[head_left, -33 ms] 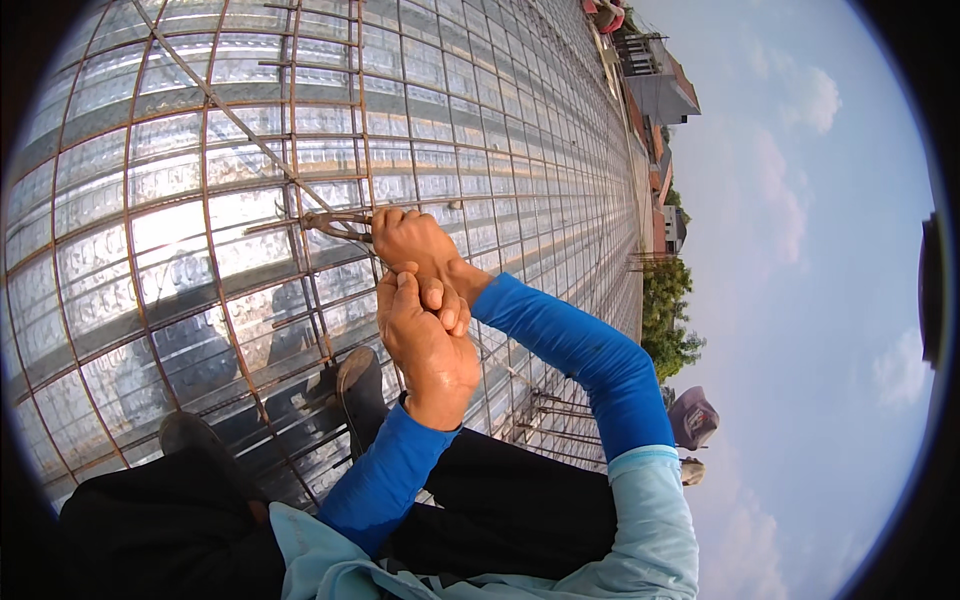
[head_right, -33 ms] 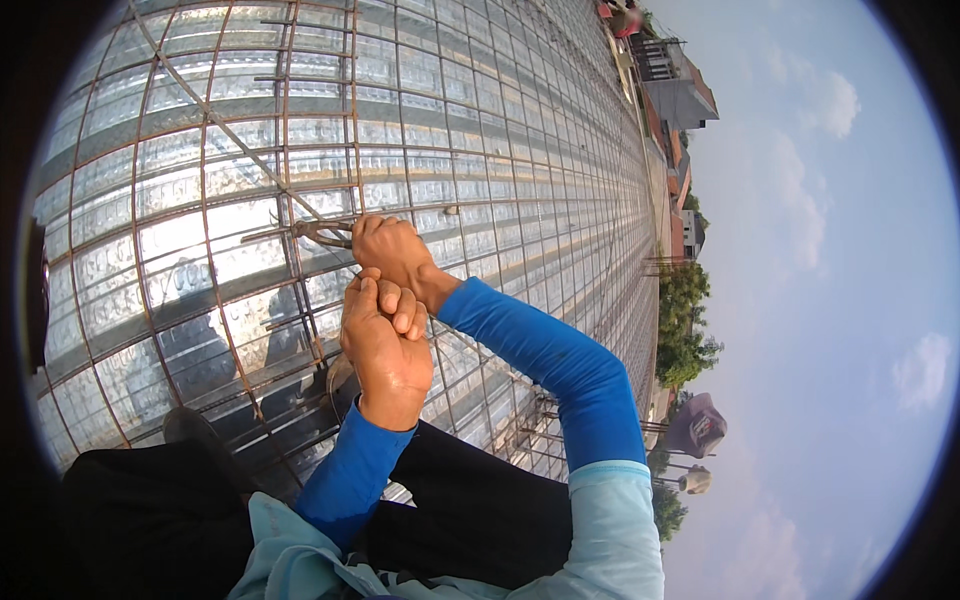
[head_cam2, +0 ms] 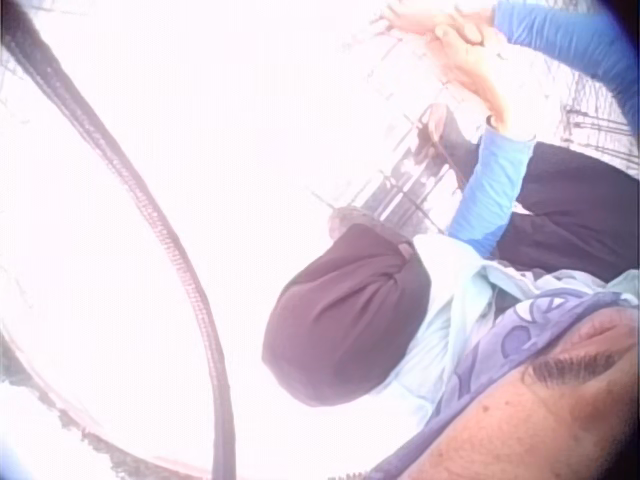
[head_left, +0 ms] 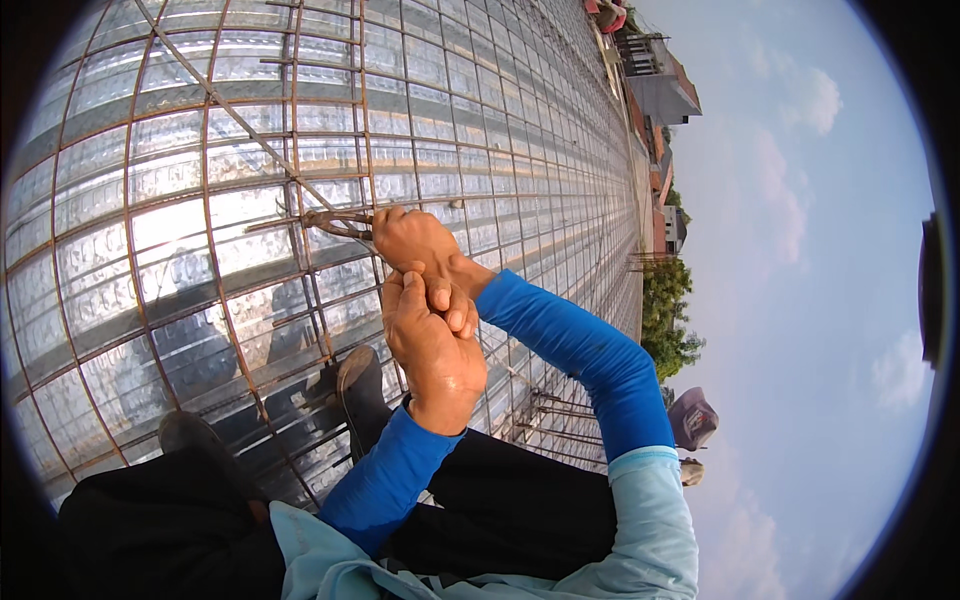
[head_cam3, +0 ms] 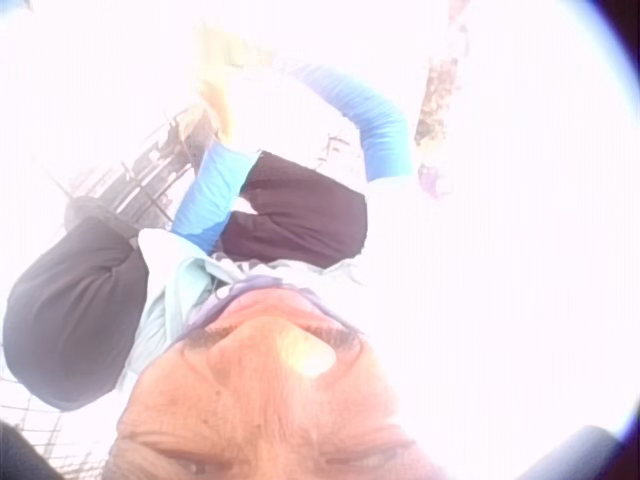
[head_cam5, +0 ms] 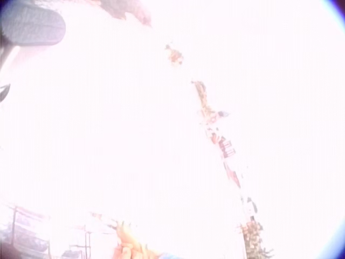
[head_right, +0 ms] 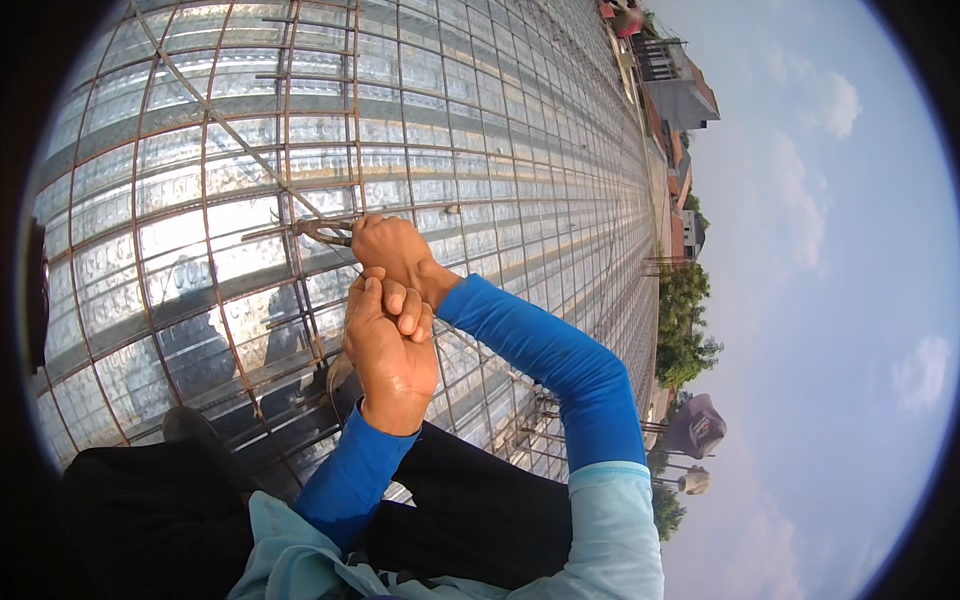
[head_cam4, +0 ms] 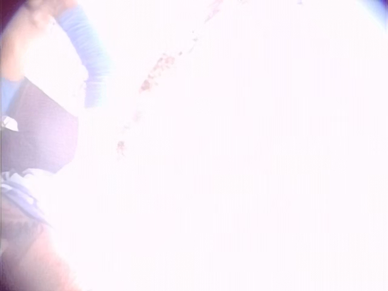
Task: The person uses pliers to twist and secure metal ties at intersections of a metal scaffolding grid. They repeatedly position the ties, wrap them around the bars, and tighten them to fasten the structure.
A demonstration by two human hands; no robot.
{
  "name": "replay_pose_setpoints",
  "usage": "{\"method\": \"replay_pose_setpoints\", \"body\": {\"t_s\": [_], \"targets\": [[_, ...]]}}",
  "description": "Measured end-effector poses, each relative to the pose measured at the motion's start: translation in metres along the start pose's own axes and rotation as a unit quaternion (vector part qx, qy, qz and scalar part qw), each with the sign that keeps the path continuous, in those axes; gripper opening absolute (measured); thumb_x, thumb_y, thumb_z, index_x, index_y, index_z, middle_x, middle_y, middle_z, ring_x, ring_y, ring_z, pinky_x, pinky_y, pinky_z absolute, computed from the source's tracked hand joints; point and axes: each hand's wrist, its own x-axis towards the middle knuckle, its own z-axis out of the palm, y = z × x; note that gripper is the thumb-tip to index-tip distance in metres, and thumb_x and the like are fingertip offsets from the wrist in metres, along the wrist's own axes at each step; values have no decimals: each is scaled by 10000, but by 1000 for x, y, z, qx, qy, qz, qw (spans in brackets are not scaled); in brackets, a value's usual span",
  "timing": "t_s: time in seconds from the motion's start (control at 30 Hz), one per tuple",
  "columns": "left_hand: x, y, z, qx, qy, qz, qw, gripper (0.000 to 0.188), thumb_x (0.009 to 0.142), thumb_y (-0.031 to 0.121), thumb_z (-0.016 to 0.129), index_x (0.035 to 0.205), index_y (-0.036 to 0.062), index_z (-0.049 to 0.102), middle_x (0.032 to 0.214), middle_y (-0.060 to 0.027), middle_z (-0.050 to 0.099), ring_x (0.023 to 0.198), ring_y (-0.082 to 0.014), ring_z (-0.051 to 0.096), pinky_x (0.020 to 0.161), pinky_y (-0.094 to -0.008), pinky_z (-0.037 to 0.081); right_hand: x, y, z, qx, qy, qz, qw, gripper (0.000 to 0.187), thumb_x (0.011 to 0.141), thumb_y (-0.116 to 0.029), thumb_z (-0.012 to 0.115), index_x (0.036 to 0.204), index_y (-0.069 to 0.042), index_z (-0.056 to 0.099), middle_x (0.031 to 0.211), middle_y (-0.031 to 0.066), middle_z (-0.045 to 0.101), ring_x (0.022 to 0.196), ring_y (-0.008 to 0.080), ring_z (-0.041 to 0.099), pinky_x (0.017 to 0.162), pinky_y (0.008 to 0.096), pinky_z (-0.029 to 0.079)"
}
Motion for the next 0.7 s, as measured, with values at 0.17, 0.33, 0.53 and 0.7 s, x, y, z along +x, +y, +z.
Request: {"method": "replay_pose_setpoints", "body": {"t_s": [0.17, 0.33, 0.53, 0.7], "targets": [[-14, -16, 27, 65, -47, -19, 997, 219, 1123, 276, 428, 1069, 80, 511, 867, -97, 700, 754, -220, 710, 668, -323, 540, -2, 47, -25, 275, -48, -143, 949, 193, 933, -202, 649, 965, -12, 648, 739, 46, 645, 620, 154, 624, 544, 297, 508], [20, -3, 30, 79, -74, -94, 990, 236, 1109, 279, 456, 1072, 72, 564, 971, -132, 731, 917, -261, 735, 801, -363, 560, 31, 59, -14, 498, -281, 72, 817, 282, 1005, -298, 627, 909, -33, 622, 674, 38, 607, 542, 125, 594, 473, 302, 480], [43, 5, 10, 149, -16, -51, 987, 369, 1049, 435, 572, 995, 70, 585, 773, -84, 662, 659, -191, 676, 578, -309, 531, 51, 46, -33, 533, -333, 112, 770, 378, 972, -411, 713, 943, -40, 645, 714, 26, 623, 610, 117, 601, 513, 278, 483], [102, -1, -43, 139, 191, 76, 969, 351, 1054, 383, 565, 975, 40, 564, 708, -39, 544, 554, -138, 527, 499, -269, 465, 35, 56, -18, 582, -362, 130, 716, 395, 1022, -393, 647, 970, -2, 649, 733, 76, 666, 590, 157, 651, 503, 289, 534]]}}
